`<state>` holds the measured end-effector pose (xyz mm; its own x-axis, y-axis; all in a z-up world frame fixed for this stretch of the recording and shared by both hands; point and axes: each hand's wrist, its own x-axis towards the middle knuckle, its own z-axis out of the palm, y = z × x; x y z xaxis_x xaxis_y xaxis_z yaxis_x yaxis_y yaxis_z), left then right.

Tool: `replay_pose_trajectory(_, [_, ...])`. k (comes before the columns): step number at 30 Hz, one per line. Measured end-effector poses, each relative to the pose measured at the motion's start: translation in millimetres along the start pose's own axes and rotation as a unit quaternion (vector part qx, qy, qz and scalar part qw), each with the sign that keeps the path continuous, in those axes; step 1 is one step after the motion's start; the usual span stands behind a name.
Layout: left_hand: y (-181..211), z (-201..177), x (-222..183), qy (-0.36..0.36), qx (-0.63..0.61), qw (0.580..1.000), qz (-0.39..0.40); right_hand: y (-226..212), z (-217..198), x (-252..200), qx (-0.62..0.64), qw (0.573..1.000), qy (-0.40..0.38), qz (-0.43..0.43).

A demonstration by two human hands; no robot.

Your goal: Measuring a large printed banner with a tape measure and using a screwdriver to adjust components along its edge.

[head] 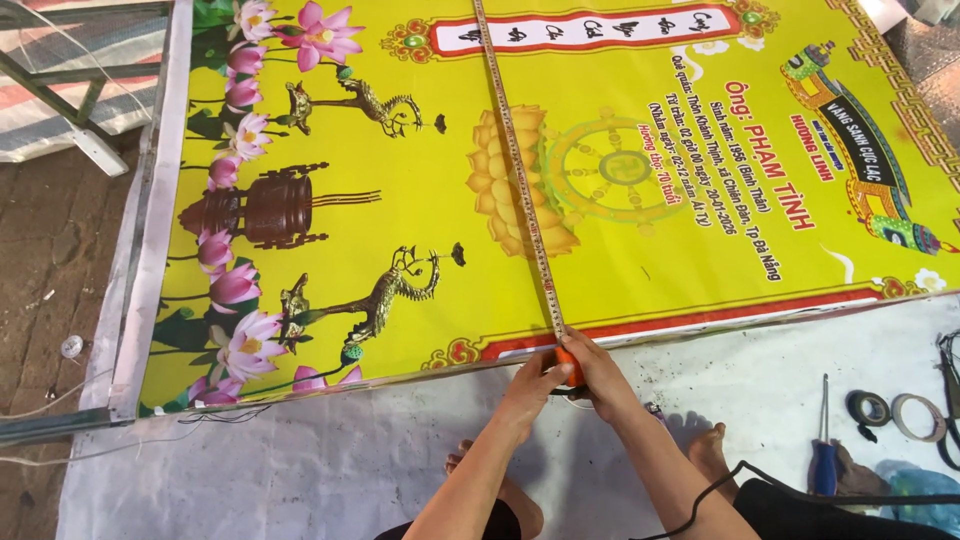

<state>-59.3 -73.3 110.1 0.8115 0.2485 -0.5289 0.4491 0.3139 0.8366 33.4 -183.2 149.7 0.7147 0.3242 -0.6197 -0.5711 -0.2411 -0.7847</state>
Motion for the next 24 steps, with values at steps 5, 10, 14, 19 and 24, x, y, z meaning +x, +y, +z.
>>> replay_pose_trajectory(5, [1.1,8.2,15.7,-0.072,-0.046,0.996,0.019,10.7,-13.5,11.0,0.029,0.999,0.034,0.001])
replay_pose_trajectory(10, [10.2,17.2,12.7,-0.054,-0.099,0.993,0.04,-12.5,0.1,-24.7,-0.012,1.0,0.02,-0.007])
replay_pose_trajectory(14, [15.5,15.7,5.7,-0.065,-0.119,0.991,0.009,-23.8,6.1,-45.9,-0.075,0.996,0.0,-0.053])
replay_pose_trajectory(19, [13.1,2.0,19.4,-0.055,-0.167,0.984,0.012,-28.3,1.0,-71.3,-0.106,0.992,0.005,-0.072])
replay_pose_trajectory(24, [56.5,-68.9,24.5,0.002,-0.208,0.977,0.04,-14.9,-22.9,-75.8,-0.052,0.997,0.032,-0.049])
